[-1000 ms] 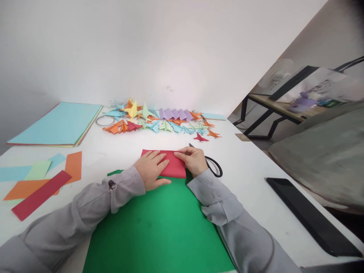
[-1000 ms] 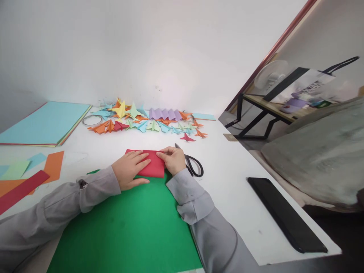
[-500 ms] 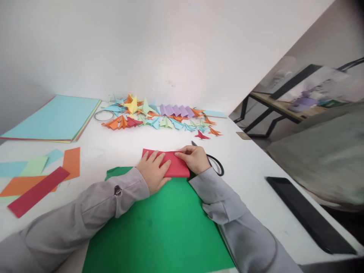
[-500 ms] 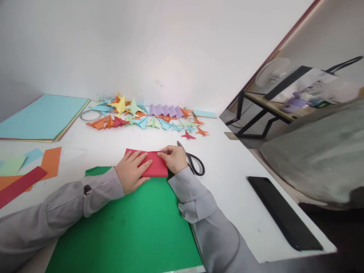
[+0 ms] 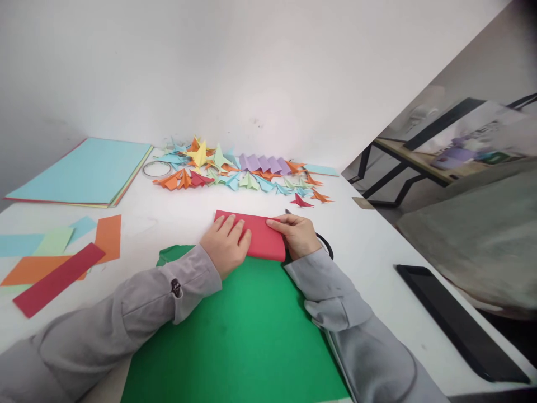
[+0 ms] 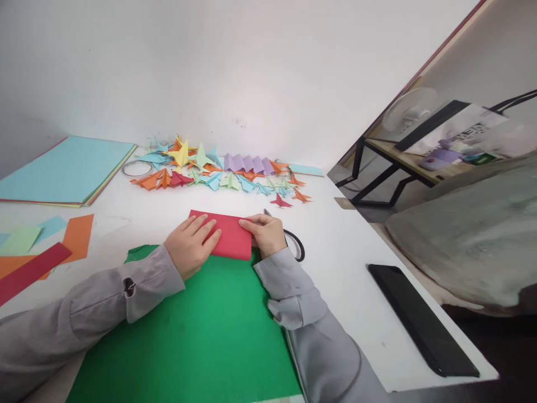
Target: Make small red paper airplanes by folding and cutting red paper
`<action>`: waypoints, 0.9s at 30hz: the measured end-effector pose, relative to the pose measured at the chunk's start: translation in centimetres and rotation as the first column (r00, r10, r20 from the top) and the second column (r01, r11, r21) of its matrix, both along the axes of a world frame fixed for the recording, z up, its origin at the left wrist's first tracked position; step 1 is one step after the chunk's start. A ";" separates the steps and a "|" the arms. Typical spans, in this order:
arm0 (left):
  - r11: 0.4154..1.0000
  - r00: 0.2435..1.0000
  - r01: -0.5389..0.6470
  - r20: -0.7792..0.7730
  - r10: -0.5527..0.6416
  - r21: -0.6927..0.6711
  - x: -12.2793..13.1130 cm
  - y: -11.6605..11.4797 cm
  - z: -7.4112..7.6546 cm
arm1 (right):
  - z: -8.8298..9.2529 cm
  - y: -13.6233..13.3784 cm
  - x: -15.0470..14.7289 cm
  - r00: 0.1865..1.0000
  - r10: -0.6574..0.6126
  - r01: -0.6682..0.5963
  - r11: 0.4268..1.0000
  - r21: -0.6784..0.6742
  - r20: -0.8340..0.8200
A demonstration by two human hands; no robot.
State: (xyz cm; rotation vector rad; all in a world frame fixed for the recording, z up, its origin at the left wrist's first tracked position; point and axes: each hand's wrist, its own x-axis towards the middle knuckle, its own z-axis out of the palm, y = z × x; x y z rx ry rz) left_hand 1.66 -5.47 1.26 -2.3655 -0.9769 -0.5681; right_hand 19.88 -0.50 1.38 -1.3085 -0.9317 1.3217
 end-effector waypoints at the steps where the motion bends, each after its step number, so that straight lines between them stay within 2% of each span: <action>1: 0.998 1.000 -0.001 0.009 0.001 0.061 -0.1 0.2 0.0 | 0.1 -0.1 -0.1 0.999 -0.006 0.005 1.000 -0.017 -0.040; 5: 0.968 0.998 0.001 0.054 -0.016 0.251 -0.4 0.8 0.4 | 0.4 -0.5 -0.9 0.988 -0.033 0.020 0.996 -0.086 -0.150; 8: 0.957 0.997 0.009 0.065 -0.029 0.291 -0.9 1.0 0.8 | 0.8 -0.8 -1.4 0.982 -0.042 0.028 0.997 -0.076 -0.183; 11: 0.980 0.986 0.024 0.159 -0.056 0.197 -1.6 1.2 1.3 | 1.4 -1.0 -1.3 0.966 0.006 -0.001 1.000 0.021 -0.258; 13: 1.000 0.921 0.015 0.390 -0.009 -0.013 -1.8 1.3 1.8 | 1.7 -1.0 -1.1 0.946 0.052 -0.028 0.997 0.078 -0.320; 14: 0.988 0.834 0.017 0.547 0.070 -0.152 -1.7 1.3 2.1 | 1.8 -1.0 -0.9 0.940 0.072 -0.043 0.995 0.093 -0.335; 15: 0.954 0.693 0.035 0.695 0.191 -0.297 -1.6 1.4 2.4 | 1.9 -1.0 -0.8 0.937 0.094 -0.063 0.993 0.103 -0.337; 16: 0.903 0.507 0.086 0.799 0.324 -0.421 -1.4 1.4 2.6 | 1.9 -1.0 -0.8 0.937 0.120 -0.085 0.989 0.118 -0.327; 18: 0.791 0.116 0.269 0.834 0.540 -0.550 -0.8 1.5 2.8 | 1.7 -1.3 -1.0 0.940 0.187 -0.143 0.976 0.166 -0.284; 19: 0.752 -0.035 0.367 0.799 0.600 -0.548 -0.5 1.5 2.8 | 1.5 -1.4 -1.3 0.942 0.217 -0.169 0.966 0.194 -0.258; 20: 0.723 -0.146 0.449 0.755 0.639 -0.525 -0.1 1.5 2.8 | 1.3 -1.6 -1.6 0.944 0.242 -0.196 0.958 0.211 -0.223; 21: 0.705 -0.225 0.508 0.713 0.664 -0.495 0.2 1.4 2.6 | 1.1 -1.8 -2.0 0.949 0.250 -0.207 0.954 0.218 -0.191; 23: 0.673 -0.312 0.589 0.642 0.700 -0.447 0.8 1.0 2.2 | 0.9 -2.2 -2.6 0.969 0.207 -0.177 0.963 0.204 -0.136; 27: 0.598 -0.349 0.685 0.533 0.771 -0.416 1.4 0.4 1.6 | 1.1 -2.5 -3.1 0.993 0.119 -0.114 0.960 0.257 -0.004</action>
